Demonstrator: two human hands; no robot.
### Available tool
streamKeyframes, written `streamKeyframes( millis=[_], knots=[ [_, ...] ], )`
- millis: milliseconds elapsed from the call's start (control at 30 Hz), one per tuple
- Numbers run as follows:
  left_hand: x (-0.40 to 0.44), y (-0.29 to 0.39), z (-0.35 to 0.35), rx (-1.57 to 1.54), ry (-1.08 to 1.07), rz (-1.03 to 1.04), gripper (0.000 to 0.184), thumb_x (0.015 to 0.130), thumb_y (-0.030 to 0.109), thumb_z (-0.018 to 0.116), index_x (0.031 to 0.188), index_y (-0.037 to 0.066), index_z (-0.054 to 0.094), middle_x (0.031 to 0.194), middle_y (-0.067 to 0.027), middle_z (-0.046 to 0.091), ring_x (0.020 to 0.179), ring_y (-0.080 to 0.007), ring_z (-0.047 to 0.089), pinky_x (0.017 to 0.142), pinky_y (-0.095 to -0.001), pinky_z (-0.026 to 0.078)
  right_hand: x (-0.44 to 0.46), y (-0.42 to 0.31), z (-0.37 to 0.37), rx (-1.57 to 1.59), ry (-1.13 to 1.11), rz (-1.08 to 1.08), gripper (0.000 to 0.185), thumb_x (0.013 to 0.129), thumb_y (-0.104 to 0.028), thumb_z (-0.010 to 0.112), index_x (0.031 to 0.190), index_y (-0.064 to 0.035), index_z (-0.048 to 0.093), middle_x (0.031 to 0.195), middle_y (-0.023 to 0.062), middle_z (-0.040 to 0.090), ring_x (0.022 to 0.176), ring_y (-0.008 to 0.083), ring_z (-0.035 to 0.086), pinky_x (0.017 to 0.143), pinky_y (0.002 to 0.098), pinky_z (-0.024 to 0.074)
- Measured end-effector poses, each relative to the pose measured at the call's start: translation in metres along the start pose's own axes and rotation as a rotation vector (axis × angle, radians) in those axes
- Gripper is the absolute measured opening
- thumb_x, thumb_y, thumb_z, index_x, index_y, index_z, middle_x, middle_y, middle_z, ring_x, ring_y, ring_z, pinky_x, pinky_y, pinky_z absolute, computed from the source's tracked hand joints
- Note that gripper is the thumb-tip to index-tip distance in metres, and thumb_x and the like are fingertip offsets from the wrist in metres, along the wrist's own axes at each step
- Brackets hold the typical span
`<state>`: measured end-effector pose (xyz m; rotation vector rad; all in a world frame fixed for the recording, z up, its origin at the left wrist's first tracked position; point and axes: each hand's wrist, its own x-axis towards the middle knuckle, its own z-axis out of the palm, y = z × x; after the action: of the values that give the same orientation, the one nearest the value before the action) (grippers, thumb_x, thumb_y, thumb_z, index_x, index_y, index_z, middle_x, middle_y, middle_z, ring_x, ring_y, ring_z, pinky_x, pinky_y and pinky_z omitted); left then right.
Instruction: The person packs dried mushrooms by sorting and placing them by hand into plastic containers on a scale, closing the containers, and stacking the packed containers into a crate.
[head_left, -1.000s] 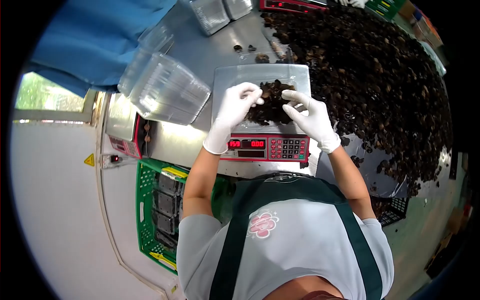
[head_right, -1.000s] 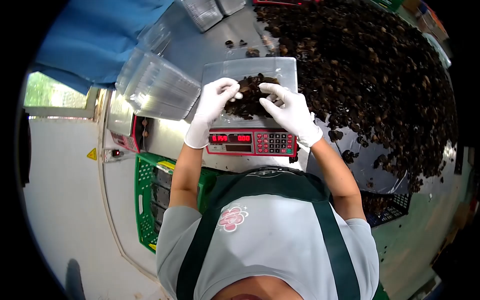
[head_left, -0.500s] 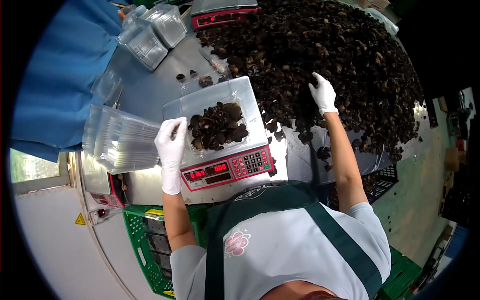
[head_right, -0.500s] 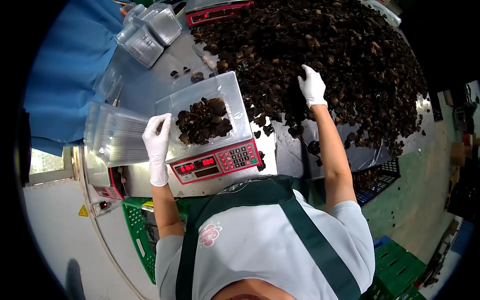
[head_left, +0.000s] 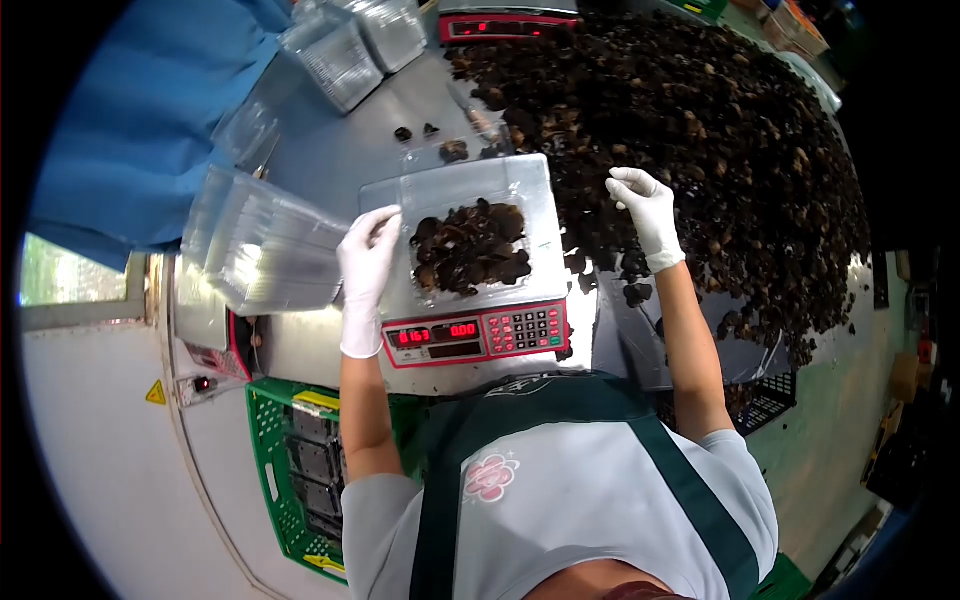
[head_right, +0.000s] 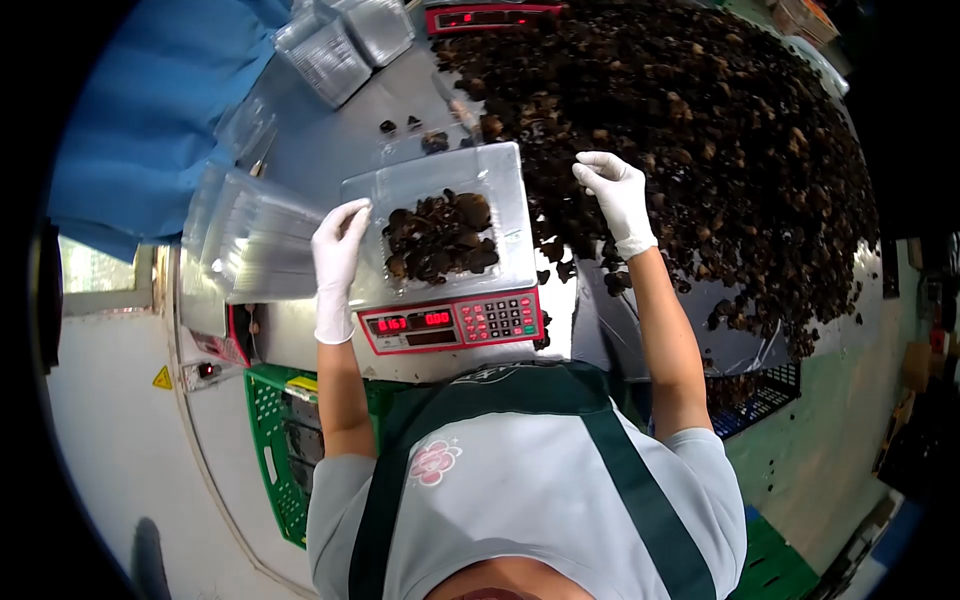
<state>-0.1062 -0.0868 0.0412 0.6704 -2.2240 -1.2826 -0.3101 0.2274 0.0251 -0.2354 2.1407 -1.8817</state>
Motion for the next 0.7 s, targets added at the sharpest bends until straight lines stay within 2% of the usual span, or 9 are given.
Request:
streamKeyframes(
  millis=[133,233,333,367,500,567,600,633,700],
  knots=[
    [-0.002,0.016,0.006,0.015,-0.022,0.019,0.018,0.085,0.014,0.068,0.101,0.005,0.070,0.088,-0.0004,0.065,0.072,-0.0046,0.055,0.068,-0.0183,0.046,-0.023,-0.038,0.042,0.078,-0.156,-0.040,0.017,0.083,-0.013,0.072,0.097,-0.0035,0.070,0.086,-0.0012,0.067,0.077,0.0055,0.058,0.070,0.0206,0.0466],
    [-0.007,0.025,0.008,-0.018,-0.053,0.032,0.020,0.084,0.013,0.068,0.102,0.004,0.069,0.094,-0.0030,0.066,0.077,-0.0070,0.061,0.070,-0.0203,0.049,-0.034,-0.053,0.069,0.151,-0.264,-0.073,0.016,0.083,-0.011,0.073,0.096,-0.0026,0.069,0.086,-0.0002,0.067,0.078,0.0059,0.059,0.073,0.0209,0.0473],
    [-0.016,0.045,0.009,-0.122,-0.179,0.056,0.033,0.080,0.011,0.072,0.111,0.004,0.065,0.109,-0.0081,0.064,0.085,-0.0118,0.064,0.074,-0.0242,0.052,-0.041,-0.062,0.084,0.153,-0.327,-0.100,0.017,0.082,-0.009,0.074,0.096,-0.0018,0.069,0.089,0.0009,0.067,0.080,0.0065,0.060,0.074,0.0214,0.0484],
    [-0.018,0.047,0.011,-0.141,-0.248,0.095,0.041,0.081,0.005,0.070,0.121,0.002,0.060,0.112,-0.0055,0.060,0.091,-0.0088,0.060,0.077,-0.0210,0.049,-0.044,-0.064,0.089,0.154,-0.340,-0.116,0.017,0.082,-0.008,0.073,0.096,-0.0016,0.069,0.091,0.0013,0.067,0.081,0.0067,0.060,0.075,0.0215,0.0489],
    [-0.019,0.049,0.014,-0.208,-0.311,0.130,0.043,0.085,0.007,0.065,0.126,0.001,0.055,0.120,-0.0109,0.059,0.095,-0.0154,0.062,0.080,-0.0243,0.052,-0.056,-0.061,0.108,0.273,-0.304,-0.122,0.014,0.083,-0.005,0.072,0.096,-0.0007,0.069,0.095,0.0019,0.067,0.083,0.0071,0.061,0.078,0.0209,0.0499],
    [-0.015,0.038,0.015,-0.827,-0.472,-0.261,0.039,0.090,0.007,0.057,0.127,-0.003,0.052,0.116,-0.0141,0.061,0.100,-0.0197,0.064,0.082,-0.0280,0.054,-0.062,-0.053,0.112,0.201,-0.323,-0.229,0.013,0.083,-0.005,0.071,0.096,-0.0013,0.070,0.095,0.0015,0.068,0.084,0.0056,0.061,0.075,0.0211,0.0502],
    [-0.017,0.042,0.015,-0.816,-0.445,-0.248,0.038,0.091,0.004,0.050,0.128,-0.006,0.049,0.114,-0.0165,0.063,0.103,-0.0231,0.064,0.084,-0.0309,0.055,-0.065,-0.046,0.112,0.015,-0.313,-0.410,0.011,0.083,-0.004,0.071,0.094,-0.0025,0.070,0.094,0.0032,0.069,0.082,0.0085,0.063,0.074,0.0223,0.0508],
    [-0.018,0.044,0.015,-0.816,-0.443,-0.248,0.038,0.091,0.004,0.050,0.128,-0.006,0.049,0.114,-0.0165,0.063,0.103,-0.0231,0.064,0.084,-0.0309,0.055,-0.062,-0.043,0.112,-0.156,-0.281,-0.792,0.014,0.077,0.001,0.070,0.090,-0.0043,0.069,0.093,0.0052,0.069,0.083,0.0149,0.065,0.073,0.0252,0.0526],
    [-0.020,0.046,0.014,-0.900,-0.374,-0.215,0.039,0.090,0.001,0.051,0.128,-0.006,0.049,0.116,-0.0171,0.063,0.105,-0.0229,0.063,0.088,-0.0311,0.054,-0.056,-0.043,0.110,-0.396,-0.277,-1.213,0.023,0.068,0.005,0.069,0.088,-0.0054,0.067,0.094,0.0060,0.068,0.085,0.0211,0.066,0.072,0.0285,0.0544]
  ],
)
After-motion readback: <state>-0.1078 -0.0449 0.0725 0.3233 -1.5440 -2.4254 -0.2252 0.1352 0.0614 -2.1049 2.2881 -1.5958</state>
